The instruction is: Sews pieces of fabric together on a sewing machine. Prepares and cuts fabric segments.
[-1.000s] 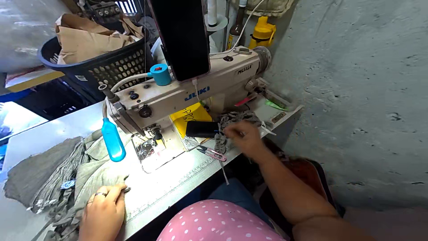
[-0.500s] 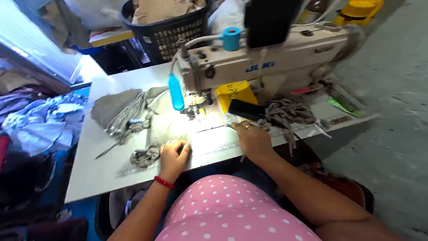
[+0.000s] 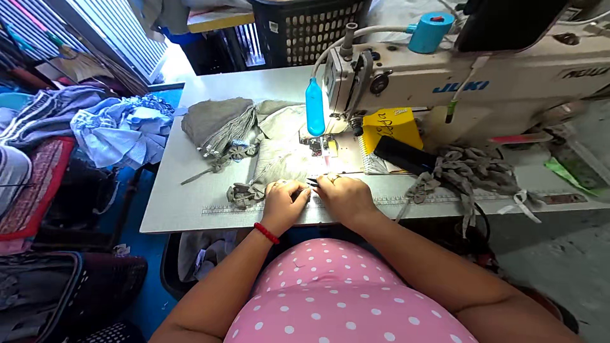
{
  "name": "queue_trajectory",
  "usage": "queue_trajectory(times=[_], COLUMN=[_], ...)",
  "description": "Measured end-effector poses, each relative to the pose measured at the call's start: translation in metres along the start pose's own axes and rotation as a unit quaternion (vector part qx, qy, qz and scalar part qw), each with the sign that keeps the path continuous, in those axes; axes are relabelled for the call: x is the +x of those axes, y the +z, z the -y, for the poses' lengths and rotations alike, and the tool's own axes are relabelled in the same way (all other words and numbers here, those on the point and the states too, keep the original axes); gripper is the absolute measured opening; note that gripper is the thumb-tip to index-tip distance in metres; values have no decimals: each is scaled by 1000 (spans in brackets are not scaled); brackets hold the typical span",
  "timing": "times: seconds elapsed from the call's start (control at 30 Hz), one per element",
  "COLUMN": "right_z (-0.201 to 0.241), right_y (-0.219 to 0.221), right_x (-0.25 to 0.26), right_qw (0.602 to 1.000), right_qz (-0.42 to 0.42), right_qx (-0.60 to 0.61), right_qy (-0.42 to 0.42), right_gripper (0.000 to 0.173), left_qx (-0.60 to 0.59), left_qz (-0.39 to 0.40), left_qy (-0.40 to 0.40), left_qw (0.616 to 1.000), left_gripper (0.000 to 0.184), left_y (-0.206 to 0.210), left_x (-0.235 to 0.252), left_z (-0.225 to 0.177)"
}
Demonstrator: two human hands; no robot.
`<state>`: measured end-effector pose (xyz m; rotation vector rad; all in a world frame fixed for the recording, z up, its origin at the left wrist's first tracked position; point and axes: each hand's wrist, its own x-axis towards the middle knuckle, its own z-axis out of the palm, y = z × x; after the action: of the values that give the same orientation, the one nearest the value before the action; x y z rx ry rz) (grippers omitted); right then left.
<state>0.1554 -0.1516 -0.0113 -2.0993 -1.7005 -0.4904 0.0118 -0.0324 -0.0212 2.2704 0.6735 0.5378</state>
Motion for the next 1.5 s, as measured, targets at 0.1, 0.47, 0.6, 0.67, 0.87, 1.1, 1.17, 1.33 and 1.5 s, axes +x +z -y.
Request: queue_trajectory(times=[0.1,0.47,0.6,0.67,0.87,1.1,1.17,1.33,1.5], right_z=[-2,16,20,18,12,-12,-20,-23,-16], right_y=[-5,-4,-7,-7,-11,-19,-18,-10,0], right_x=[1,-13,-27,-28,-33,-24,-10,17,22], right_qw=[999,968,970,969,958,941,972,997,996], right_qz=[17,155,143,137,146,99,41,-38,-76], right_qx=[26,194,194,203,243,321,229,67,14], right_qy=[6,39,-2,-19,-55,47,34,3,-40], right_gripper=[22,29,28,27,34,38,31,23,22], left_qx=[-16,-143,14,10,-174,-297,-325,-362,-373], left_qz=[13,268,53,78,84,61,109,131,142], left_qy=[4,42,-96,-129,-101,-62,-81,-90,-94], left_qw=[1000,952,994,989,976,951,936,918,912], left_gripper=[23,25,25,36,27,45,49,52,49], left_y=[-3,-105,-90,-75,-29,-18,-19,-20,-19], left_x=[-2,-11,16,31,67,36,33,34,34], left_z=[1,-11,-12,-13,-5,-10,-11,-14,-9])
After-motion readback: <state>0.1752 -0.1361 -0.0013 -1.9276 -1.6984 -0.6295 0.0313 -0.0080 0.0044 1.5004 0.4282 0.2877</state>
